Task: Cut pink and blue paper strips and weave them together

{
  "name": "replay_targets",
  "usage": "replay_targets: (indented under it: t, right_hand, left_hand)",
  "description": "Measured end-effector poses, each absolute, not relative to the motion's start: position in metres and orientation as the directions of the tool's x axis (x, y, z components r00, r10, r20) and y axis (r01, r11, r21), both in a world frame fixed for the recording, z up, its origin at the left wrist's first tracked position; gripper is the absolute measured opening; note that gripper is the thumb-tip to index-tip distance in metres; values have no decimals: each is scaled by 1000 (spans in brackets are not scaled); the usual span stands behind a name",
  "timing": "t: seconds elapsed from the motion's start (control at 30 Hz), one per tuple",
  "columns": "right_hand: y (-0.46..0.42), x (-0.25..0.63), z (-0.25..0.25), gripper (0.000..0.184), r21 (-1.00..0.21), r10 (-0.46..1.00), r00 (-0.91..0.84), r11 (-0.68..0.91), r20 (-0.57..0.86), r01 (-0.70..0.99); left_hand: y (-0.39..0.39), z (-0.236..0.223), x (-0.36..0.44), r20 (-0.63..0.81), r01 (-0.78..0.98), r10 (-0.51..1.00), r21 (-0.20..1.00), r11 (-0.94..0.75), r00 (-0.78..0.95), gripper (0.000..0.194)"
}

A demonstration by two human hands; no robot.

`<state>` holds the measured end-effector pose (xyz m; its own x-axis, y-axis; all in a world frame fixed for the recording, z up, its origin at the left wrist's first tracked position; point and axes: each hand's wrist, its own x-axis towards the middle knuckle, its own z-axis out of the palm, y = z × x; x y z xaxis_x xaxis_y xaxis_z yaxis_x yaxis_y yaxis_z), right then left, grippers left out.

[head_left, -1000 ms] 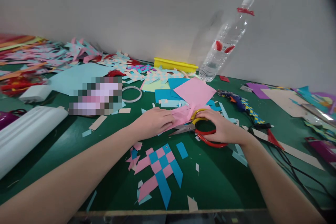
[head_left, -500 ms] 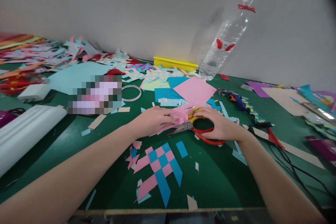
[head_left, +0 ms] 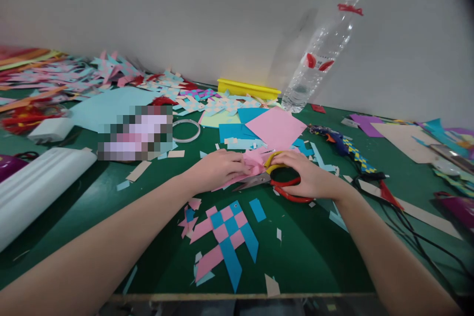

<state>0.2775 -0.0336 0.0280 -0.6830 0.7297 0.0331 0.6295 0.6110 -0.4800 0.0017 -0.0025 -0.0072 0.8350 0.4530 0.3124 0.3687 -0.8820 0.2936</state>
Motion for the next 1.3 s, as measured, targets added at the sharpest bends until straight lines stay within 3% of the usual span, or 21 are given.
replay_targets:
  t: [1.3]
  right_hand:
    - [-45, 251, 32, 42, -489, 733, -680, 586, -20, 646]
  left_hand:
    - [2, -8, -1, 298, 325, 460, 406, -854, 836, 21]
